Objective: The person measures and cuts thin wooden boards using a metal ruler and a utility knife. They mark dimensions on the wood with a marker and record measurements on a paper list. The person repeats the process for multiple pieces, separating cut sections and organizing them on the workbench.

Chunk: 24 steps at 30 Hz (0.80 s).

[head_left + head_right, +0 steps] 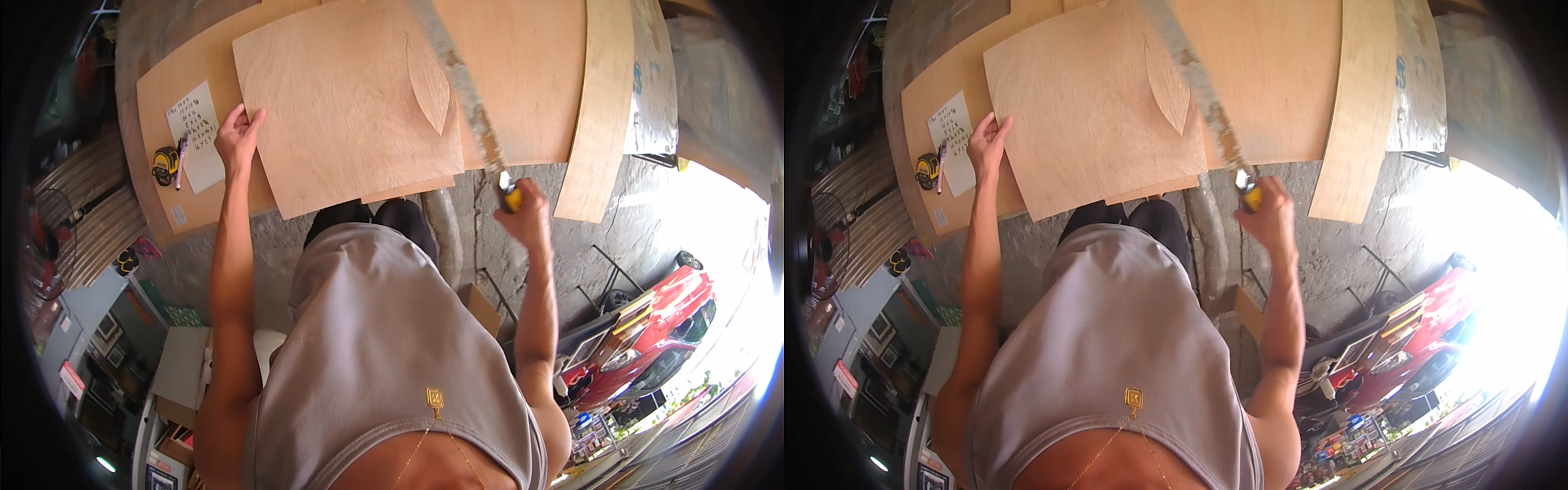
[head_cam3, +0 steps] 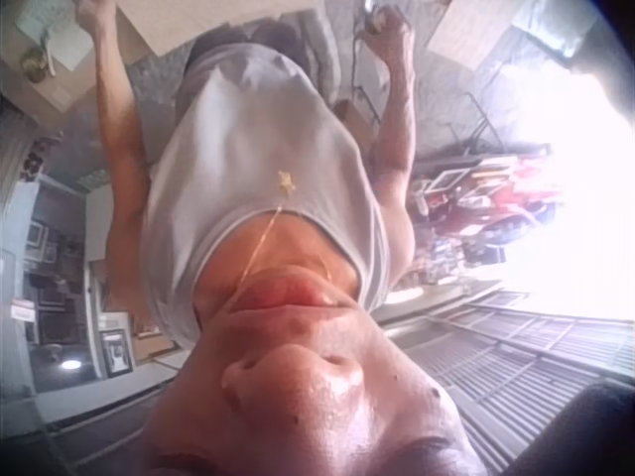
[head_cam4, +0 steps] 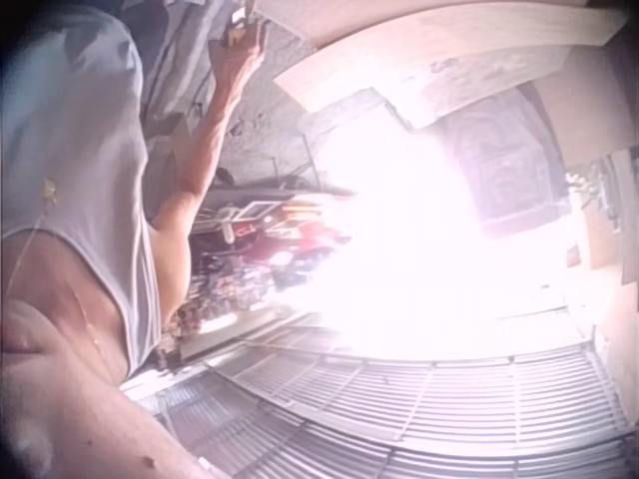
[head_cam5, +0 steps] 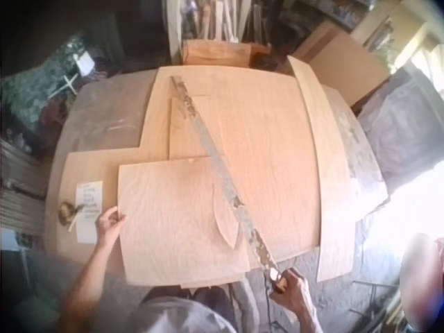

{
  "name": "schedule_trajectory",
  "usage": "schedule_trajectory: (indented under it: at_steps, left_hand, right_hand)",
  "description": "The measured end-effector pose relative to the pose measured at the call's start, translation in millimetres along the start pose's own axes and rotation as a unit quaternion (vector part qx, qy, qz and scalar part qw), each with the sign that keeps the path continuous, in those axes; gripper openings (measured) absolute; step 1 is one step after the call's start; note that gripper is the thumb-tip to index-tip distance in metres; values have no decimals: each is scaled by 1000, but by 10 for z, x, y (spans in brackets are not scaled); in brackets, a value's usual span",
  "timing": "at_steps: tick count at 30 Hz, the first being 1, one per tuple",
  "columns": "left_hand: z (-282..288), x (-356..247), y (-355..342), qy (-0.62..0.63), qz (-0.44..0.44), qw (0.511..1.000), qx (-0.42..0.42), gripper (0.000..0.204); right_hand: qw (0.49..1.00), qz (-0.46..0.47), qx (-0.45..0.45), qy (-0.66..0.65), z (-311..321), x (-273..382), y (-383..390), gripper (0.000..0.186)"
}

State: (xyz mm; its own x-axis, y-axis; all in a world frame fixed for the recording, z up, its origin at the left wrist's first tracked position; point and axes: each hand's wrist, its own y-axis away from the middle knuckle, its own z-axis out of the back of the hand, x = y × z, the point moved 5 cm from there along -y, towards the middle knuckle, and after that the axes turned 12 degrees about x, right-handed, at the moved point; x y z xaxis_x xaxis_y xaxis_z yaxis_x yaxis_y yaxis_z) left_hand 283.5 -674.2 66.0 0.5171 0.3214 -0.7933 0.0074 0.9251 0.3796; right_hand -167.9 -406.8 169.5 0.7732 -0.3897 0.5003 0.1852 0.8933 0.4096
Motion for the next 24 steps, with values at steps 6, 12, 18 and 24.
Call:
schedule_trajectory:
  at_steps: [6,12,18,24]
  left_hand:
    - [-239,-562,189,-153,-175,972,-38,65]
    - [-1406,-1010,-12,-228,-273,934,30,71]
    - [-1836,-1020,-121,-361,-249,890,-126,93]
    - [-1868,-844,-189,-333,-245,906,-92,91]
  right_hand:
    - [994,-71,-3,-87,-929,707,165,41]
    - [985,-101,-18,-139,-1462,864,99,40]
    - [978,-63,-80,-181,-1355,597,60,33]
    - [975,-98,-190,-52,-552,-21,-705,37]
